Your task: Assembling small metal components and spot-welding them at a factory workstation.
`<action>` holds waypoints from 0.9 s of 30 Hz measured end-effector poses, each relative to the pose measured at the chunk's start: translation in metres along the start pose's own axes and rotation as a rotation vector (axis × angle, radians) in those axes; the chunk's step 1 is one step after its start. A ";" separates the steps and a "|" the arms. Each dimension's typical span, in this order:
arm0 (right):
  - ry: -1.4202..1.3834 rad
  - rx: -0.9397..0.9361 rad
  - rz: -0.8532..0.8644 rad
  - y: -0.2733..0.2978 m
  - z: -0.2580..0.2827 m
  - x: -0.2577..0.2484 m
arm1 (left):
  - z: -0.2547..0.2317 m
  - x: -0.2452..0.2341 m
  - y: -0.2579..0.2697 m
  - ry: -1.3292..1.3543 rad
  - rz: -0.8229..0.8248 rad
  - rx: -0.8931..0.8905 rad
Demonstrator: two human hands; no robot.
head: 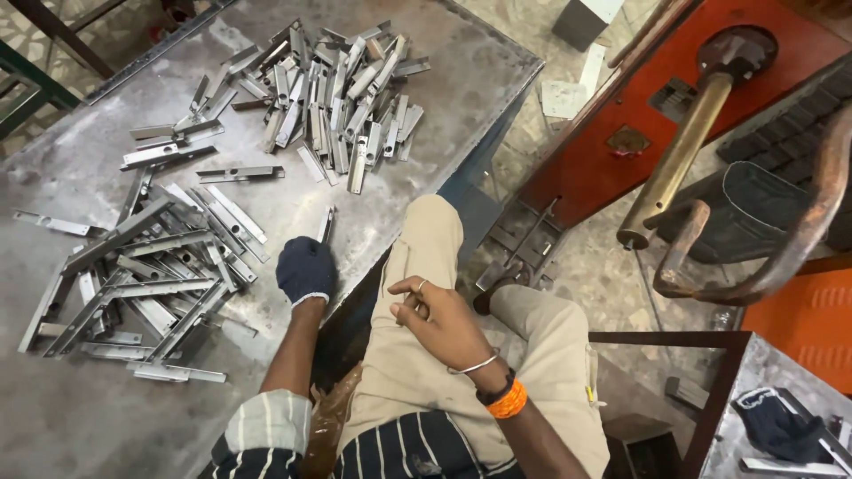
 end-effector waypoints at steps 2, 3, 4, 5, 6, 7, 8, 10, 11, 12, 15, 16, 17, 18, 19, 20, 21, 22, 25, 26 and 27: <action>-0.021 -0.005 -0.002 0.000 -0.003 0.004 | -0.008 -0.022 -0.001 0.092 0.007 -0.040; -0.041 -0.007 -0.010 0.001 -0.005 0.004 | -0.013 -0.031 -0.001 0.186 0.018 -0.076; -0.041 -0.006 -0.014 -0.001 -0.009 0.004 | -0.027 -0.046 0.000 0.188 0.019 -0.071; -0.103 0.020 -0.023 -0.002 -0.015 0.005 | -0.030 -0.057 0.004 0.326 0.043 -0.192; -0.164 0.046 -0.031 -0.003 -0.022 0.004 | -0.034 -0.066 0.009 0.463 0.069 -0.313; -0.165 0.053 -0.041 -0.006 -0.033 0.005 | -0.046 -0.069 0.015 0.464 0.079 -0.307; -0.269 0.082 -0.081 -0.008 -0.046 0.002 | -0.061 -0.070 0.022 0.650 0.110 -0.298; -0.368 0.110 -0.145 -0.016 -0.058 -0.012 | -0.101 -0.079 0.032 0.848 0.159 -0.274; -0.484 0.178 -0.257 -0.016 -0.065 -0.030 | -0.136 -0.091 0.036 0.969 0.196 -0.149; -0.600 0.243 -0.370 -0.014 -0.073 -0.047 | -0.171 -0.106 0.043 1.090 0.234 -0.022; -0.741 0.322 -0.626 0.016 -0.104 -0.098 | -0.248 -0.127 0.067 1.091 0.439 0.231; -0.740 0.323 -0.661 0.030 -0.116 -0.115 | -0.259 -0.122 0.075 1.104 0.467 0.249; -0.753 0.259 -0.698 0.045 -0.123 -0.134 | -0.268 -0.103 0.088 1.125 0.627 0.156; -0.764 0.194 -0.734 0.061 -0.130 -0.152 | -0.276 -0.086 0.104 1.134 0.789 0.062; -0.762 0.198 -0.768 0.077 -0.132 -0.159 | -0.288 -0.080 0.113 1.138 0.820 0.077; -0.715 0.149 -0.811 0.092 -0.128 -0.168 | -0.297 -0.074 0.121 1.286 0.860 -0.019; -0.665 0.101 -0.849 0.108 -0.124 -0.178 | -0.306 -0.068 0.131 1.430 0.896 -0.126; -0.660 0.106 -0.879 0.121 -0.123 -0.179 | -0.318 -0.065 0.143 1.432 0.928 -0.117; -0.500 0.095 -1.035 0.163 -0.111 -0.185 | -0.326 -0.020 0.205 1.565 1.202 -0.582; -0.416 0.091 -1.037 0.173 -0.104 -0.184 | -0.333 -0.008 0.230 1.646 1.338 -0.522; -0.334 0.087 -1.041 0.181 -0.097 -0.181 | -0.338 0.003 0.254 1.723 1.474 -0.456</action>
Point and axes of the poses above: each hand's wrist, its own y-axis away from the middle knuckle, its own x-axis out of the palm, z = x × y, the point moved 10 cm from there along -y, towards the middle knuckle, and after that the axes turned 5 degrees about -z, right-handed, at the moved point
